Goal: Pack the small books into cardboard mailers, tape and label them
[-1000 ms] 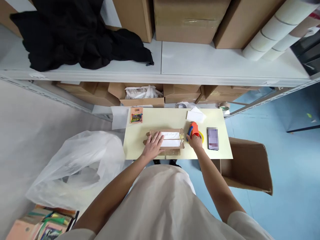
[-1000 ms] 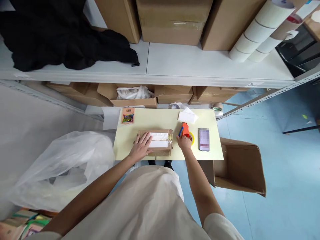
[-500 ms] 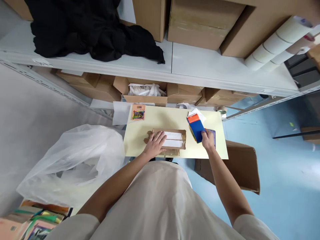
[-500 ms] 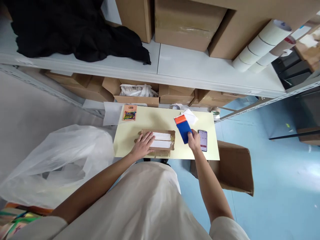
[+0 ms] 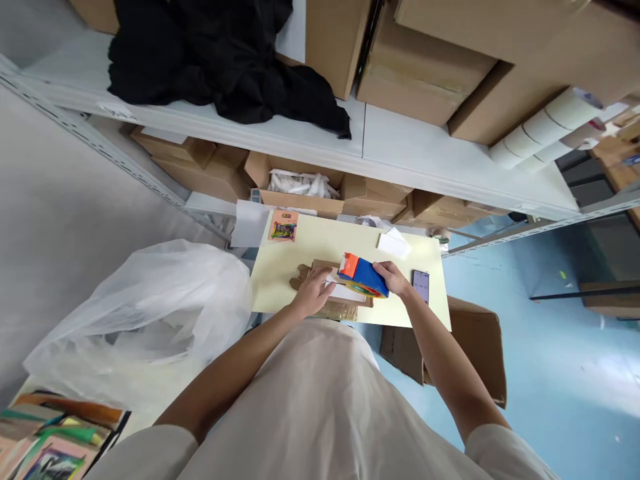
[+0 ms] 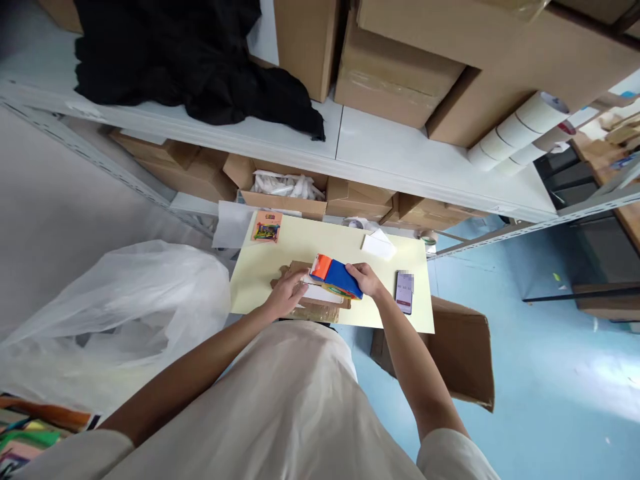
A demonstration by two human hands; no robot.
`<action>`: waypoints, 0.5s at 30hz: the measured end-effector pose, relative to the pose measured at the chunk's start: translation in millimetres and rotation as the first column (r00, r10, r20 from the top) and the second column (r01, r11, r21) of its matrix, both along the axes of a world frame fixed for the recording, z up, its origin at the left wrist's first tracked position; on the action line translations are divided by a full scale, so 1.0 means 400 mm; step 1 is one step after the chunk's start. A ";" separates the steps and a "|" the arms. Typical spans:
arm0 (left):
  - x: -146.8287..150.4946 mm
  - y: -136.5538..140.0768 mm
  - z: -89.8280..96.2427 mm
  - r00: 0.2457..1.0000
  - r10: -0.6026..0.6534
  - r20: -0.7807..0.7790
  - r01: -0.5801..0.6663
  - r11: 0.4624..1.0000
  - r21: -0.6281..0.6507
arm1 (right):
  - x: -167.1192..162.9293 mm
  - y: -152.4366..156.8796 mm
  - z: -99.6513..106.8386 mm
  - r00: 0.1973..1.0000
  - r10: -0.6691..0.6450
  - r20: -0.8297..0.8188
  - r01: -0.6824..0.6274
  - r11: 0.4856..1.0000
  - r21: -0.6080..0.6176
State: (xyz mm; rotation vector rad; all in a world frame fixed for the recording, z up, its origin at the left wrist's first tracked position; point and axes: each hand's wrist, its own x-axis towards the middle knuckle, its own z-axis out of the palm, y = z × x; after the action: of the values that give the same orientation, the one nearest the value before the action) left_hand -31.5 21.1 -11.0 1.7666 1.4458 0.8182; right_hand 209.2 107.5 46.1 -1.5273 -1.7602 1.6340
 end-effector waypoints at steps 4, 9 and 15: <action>0.030 0.027 0.054 0.867 0.270 0.419 -0.195 0.957 -0.214 | -0.005 0.000 -0.002 1.000 0.024 0.019 -0.024 0.999 0.041; 0.042 0.054 0.086 0.768 0.426 0.478 -0.276 0.894 -0.353 | -0.024 0.000 0.004 0.991 0.093 0.093 -0.105 0.986 0.133; 0.010 0.056 0.066 0.632 0.495 0.596 -0.188 0.844 -0.502 | -0.017 -0.007 0.007 0.982 0.143 0.123 -0.164 0.969 0.187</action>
State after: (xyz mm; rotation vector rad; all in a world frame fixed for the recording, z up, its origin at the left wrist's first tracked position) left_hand -27.6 43.7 15.4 0.6990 1.2834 1.1491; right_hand 202.3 104.5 49.0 -1.4454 -2.0770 1.4155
